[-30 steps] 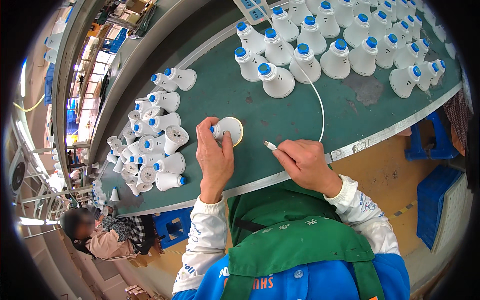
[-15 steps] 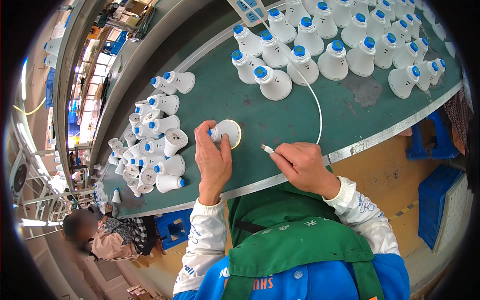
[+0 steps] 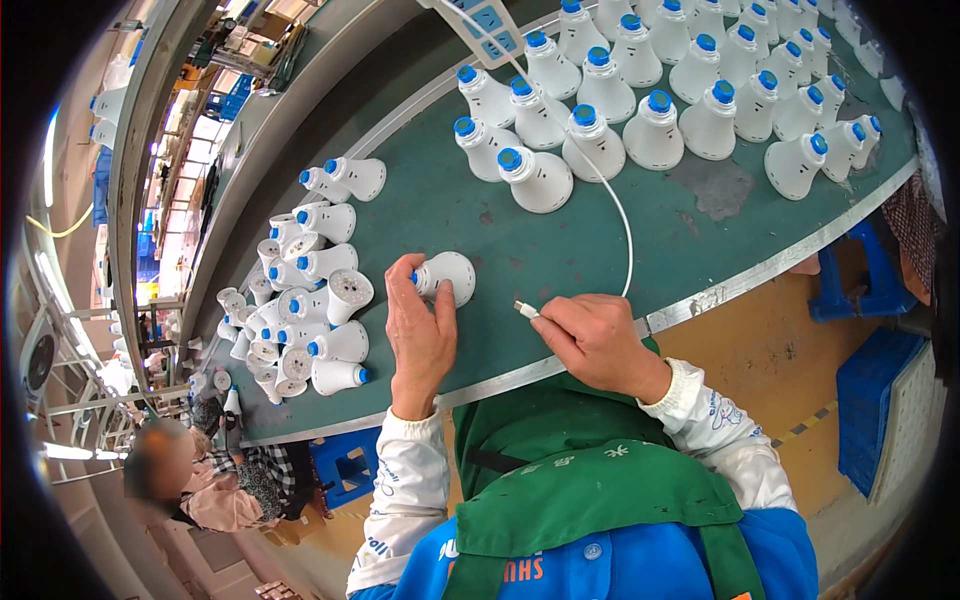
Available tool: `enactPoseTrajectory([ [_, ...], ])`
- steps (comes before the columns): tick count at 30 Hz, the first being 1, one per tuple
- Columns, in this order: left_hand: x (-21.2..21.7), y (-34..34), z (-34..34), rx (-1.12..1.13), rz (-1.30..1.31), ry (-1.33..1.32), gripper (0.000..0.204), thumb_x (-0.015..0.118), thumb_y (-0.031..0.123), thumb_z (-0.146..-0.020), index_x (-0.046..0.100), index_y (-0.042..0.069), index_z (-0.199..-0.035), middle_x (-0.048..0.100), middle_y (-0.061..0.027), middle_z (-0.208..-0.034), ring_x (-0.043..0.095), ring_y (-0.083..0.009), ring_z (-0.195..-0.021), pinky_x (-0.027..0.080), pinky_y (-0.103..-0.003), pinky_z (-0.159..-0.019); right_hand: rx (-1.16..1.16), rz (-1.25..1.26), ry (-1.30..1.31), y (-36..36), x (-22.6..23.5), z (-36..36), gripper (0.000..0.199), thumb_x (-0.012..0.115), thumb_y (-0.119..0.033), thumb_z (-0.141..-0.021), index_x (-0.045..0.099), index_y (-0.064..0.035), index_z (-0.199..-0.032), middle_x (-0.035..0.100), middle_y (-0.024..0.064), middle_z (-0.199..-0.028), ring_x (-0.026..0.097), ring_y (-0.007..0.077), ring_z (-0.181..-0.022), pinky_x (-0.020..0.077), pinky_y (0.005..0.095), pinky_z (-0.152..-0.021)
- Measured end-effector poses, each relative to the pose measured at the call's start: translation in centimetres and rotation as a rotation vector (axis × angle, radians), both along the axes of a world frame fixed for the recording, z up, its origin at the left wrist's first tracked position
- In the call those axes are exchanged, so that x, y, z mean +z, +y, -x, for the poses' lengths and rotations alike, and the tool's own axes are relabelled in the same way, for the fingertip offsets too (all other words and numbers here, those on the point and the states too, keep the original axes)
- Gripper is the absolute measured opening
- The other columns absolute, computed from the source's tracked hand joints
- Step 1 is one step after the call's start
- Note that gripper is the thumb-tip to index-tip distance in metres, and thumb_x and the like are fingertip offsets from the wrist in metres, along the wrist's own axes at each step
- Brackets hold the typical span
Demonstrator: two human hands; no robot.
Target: The person tests light bulbs by plugging a cable into each bulb to illuminate it, then places the tested light bulbs in rows on the table.
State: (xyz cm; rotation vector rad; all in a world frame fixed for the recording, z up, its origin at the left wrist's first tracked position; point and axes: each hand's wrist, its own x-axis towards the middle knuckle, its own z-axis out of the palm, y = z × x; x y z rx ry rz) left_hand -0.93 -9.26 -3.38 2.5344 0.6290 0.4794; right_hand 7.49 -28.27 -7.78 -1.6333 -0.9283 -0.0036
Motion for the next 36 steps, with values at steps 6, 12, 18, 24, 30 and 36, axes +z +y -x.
enactPoseTrajectory([
  [6, 0.9, -2.0, -1.3, -0.181, -0.041, -0.192, 0.046, 0.07, 0.0, -0.077, 0.052, 0.002, -0.118, 0.059, -0.0163, -0.11, 0.061, -0.0327, -0.093, 0.05, -0.036, -0.079, 0.004, -0.139, -0.235, -1.7, 3.0, 1.1, 0.013, 0.07, -0.01, -0.074, 0.058, -0.0058, -0.072, 0.045, 0.0051, -0.056, 0.048, 0.0223, -0.045, 0.0341, 0.0349, -0.042],
  [12, 0.1, -8.3, -7.6, -0.517, 0.146, -0.102, 0.048, 0.078, 0.003, -0.069, 0.057, 0.004, -0.112, 0.065, -0.0115, -0.101, 0.065, -0.0277, -0.088, 0.051, -0.034, -0.079, 0.078, -0.265, -0.627, -3.9, 6.9, 3.5, 0.019, 0.071, -0.014, -0.078, 0.057, -0.0008, -0.076, 0.033, -0.0006, -0.059, 0.041, 0.0119, -0.048, 0.0283, 0.0263, -0.042],
  [18, -0.3, -12.6, -15.3, -0.679, 0.103, -0.23, 0.052, 0.078, 0.009, -0.072, 0.054, 0.004, -0.118, 0.064, -0.016, -0.104, 0.064, -0.0332, -0.092, 0.051, -0.038, -0.077, 0.036, -0.275, -0.647, -3.8, 8.4, 3.8, 0.02, 0.065, -0.016, -0.079, 0.053, -0.0058, -0.068, 0.042, 0.0031, -0.058, 0.047, 0.0196, -0.05, 0.0369, 0.0351, -0.045],
  [24, -1.0, -9.5, -12.3, -0.824, 0.03, -0.126, 0.063, 0.069, 0.007, -0.08, 0.041, -0.003, -0.135, 0.048, -0.0249, -0.134, 0.046, -0.0414, -0.124, 0.04, -0.043, -0.102, 0.018, -0.348, -0.657, -2.0, 8.8, 4.4, 0.024, 0.059, -0.013, -0.08, 0.045, -0.0084, -0.061, 0.041, 0.0034, -0.058, 0.046, 0.0197, -0.049, 0.0348, 0.0333, -0.044],
  [30, 0.9, 3.3, 0.4, -0.591, -0.362, -0.139, 0.031, 0.066, 0.021, -0.087, 0.063, 0.005, -0.113, 0.064, -0.0133, -0.109, 0.061, -0.0346, -0.095, 0.049, -0.043, -0.085, 0.167, -0.316, -0.538, -0.1, 7.5, 5.1, 0.032, 0.062, -0.016, -0.085, 0.043, -0.0109, -0.059, 0.044, 0.004, -0.054, 0.049, 0.0225, -0.048, 0.0366, 0.0355, -0.044],
  [36, 0.4, 12.0, 5.3, 0.23, -0.765, 0.284, 0.051, 0.059, 0.04, -0.089, 0.054, 0.008, -0.128, 0.055, -0.016, -0.128, 0.053, -0.0368, -0.113, 0.045, -0.047, -0.092, 0.255, -0.22, -0.445, 3.3, 4.1, 5.1, 0.039, 0.061, -0.02, -0.091, 0.043, -0.0083, -0.058, 0.045, 0.0083, -0.052, 0.051, 0.0275, -0.049, 0.039, 0.0374, -0.045],
])
